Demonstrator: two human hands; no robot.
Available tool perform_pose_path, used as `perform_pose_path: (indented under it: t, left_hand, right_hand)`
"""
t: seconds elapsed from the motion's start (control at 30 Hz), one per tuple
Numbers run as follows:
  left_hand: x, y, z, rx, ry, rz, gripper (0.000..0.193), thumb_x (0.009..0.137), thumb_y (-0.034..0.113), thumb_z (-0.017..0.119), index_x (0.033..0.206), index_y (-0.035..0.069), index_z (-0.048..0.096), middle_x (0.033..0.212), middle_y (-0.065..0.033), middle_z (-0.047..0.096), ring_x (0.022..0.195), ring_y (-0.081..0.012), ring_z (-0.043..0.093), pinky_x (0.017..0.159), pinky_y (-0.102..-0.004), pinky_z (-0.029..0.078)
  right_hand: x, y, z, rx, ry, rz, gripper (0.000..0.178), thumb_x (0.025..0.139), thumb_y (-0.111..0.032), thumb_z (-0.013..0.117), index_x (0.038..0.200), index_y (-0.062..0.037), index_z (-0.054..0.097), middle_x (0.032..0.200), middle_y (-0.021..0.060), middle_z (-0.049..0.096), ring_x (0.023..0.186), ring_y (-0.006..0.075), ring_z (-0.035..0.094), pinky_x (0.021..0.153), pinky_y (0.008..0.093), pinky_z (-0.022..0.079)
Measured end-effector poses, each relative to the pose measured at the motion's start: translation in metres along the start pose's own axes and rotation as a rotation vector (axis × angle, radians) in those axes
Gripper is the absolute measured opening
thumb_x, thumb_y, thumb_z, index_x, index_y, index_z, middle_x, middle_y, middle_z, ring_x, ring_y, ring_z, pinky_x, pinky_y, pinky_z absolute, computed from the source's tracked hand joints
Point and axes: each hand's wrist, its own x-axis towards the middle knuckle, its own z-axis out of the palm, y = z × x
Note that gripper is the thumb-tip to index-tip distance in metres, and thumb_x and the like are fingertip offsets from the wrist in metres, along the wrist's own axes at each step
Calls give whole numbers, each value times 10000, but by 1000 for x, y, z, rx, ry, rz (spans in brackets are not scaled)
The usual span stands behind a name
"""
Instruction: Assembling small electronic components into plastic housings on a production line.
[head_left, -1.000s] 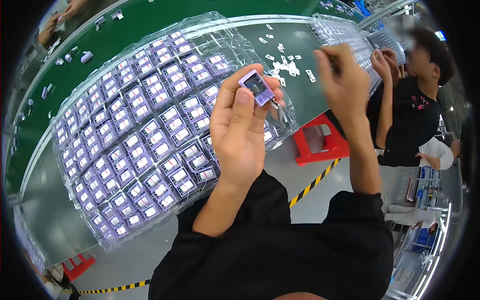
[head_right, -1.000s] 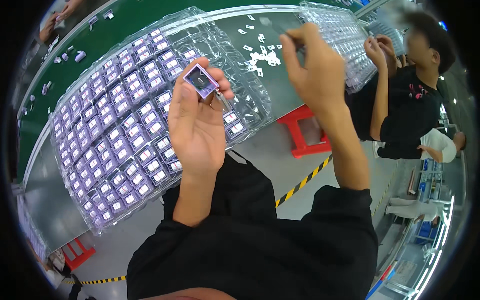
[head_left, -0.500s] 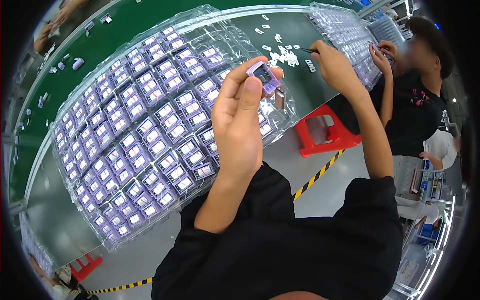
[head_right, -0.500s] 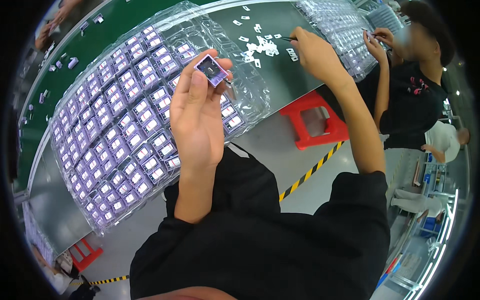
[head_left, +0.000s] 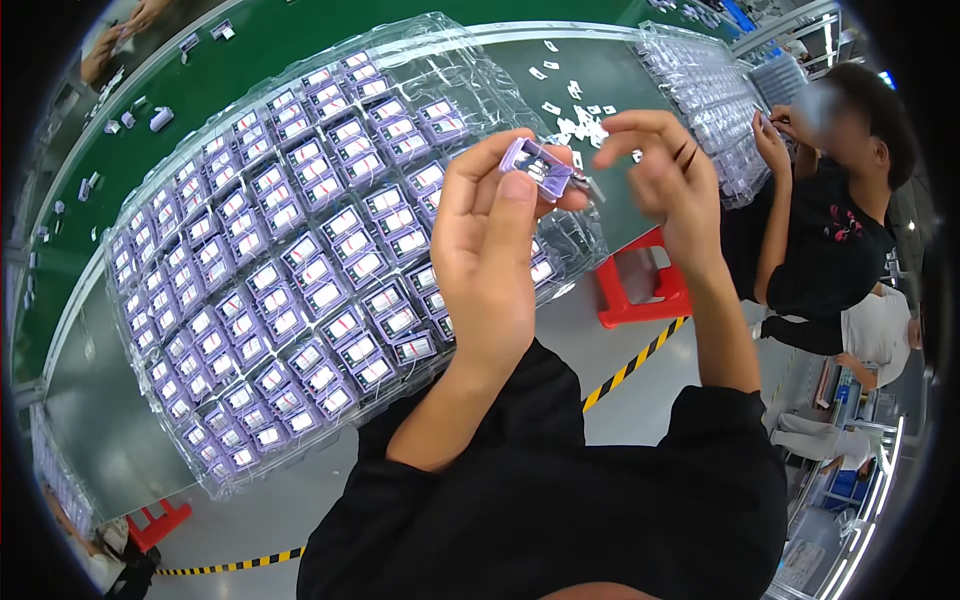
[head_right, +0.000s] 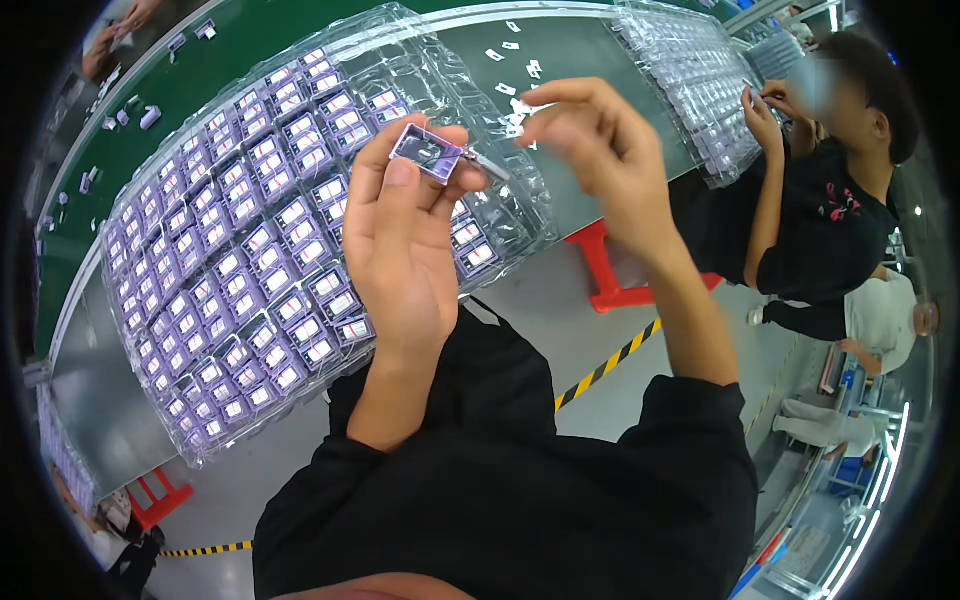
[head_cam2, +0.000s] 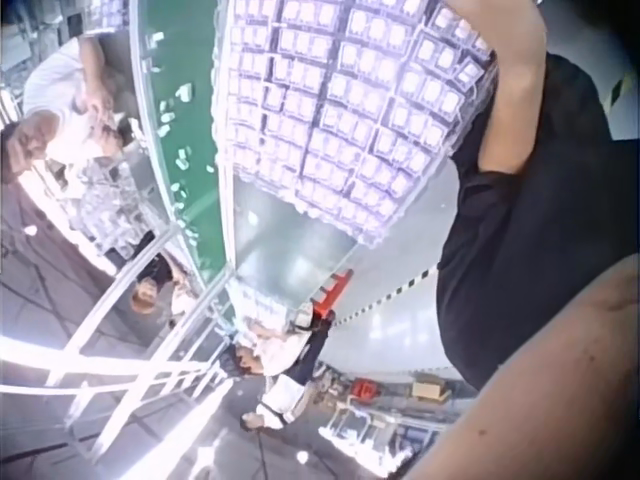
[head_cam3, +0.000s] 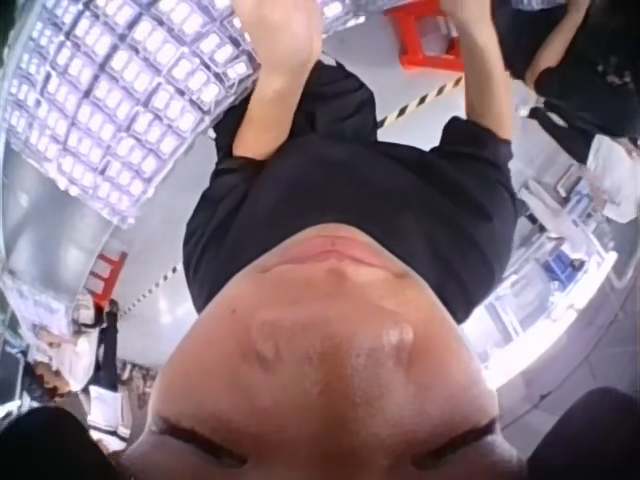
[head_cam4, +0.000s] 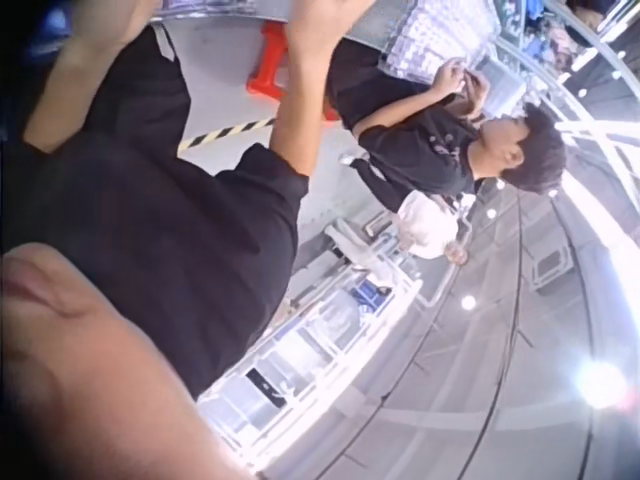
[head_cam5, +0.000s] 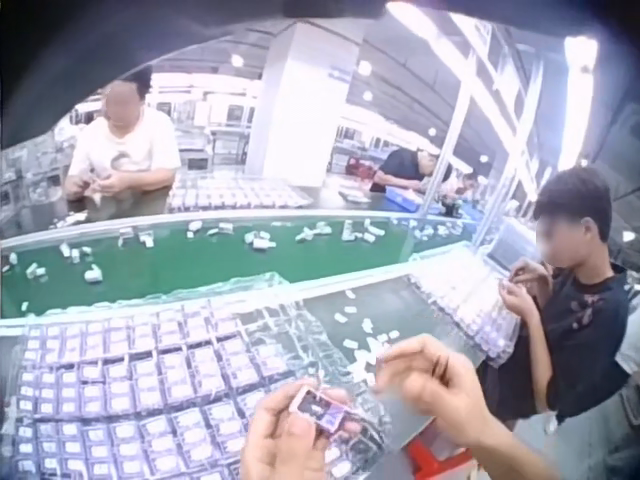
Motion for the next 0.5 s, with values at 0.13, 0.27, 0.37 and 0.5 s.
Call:
perform_pose_path:
  t: [0.13, 0.27, 0.37, 0.5]
  left_hand:
    - [-3, -1, 3, 114, 32, 157, 322, 985, 102, 531, 1254, -59, 455, 1085, -188, 620, 788, -174, 645, 751, -279, 526]
    - [-8, -3, 2, 171, -30, 254, 335, 980, 92, 538, 1264, -58, 446, 1135, -210, 621, 704, -120, 600, 655, -242, 509]
    - [-9, -1, 1, 166, -35, 256, 336, 966, 70, 557, 1259, -49, 446, 1167, -220, 615, 738, -107, 592, 659, -232, 504]
    - [-7, -4, 4, 169, -49, 329, 335, 949, 34, 565, 1247, -40, 428, 1207, -219, 592, 803, -121, 607, 729, -242, 514]
  right_hand:
    - [-17, -19, 39, 46, 7, -116, 380, 774, 1, 773, 1082, -1, 550, 987, 87, 677, 487, -38, 387, 450, 134, 266]
    - [-24, -7, 49, 134, 61, -134, 283, 807, -16, 762, 1020, 11, 578, 978, 71, 672, 496, -41, 349, 446, 145, 246]
    - [-25, -11, 55, 71, 66, -146, 222, 830, -17, 736, 1009, 30, 613, 912, 58, 676, 506, -40, 355, 450, 155, 232]
    - [-22, -24, 61, 27, 199, -198, 216, 870, 5, 672, 1073, 57, 621, 748, 33, 662, 581, 1, 510, 506, 158, 328]
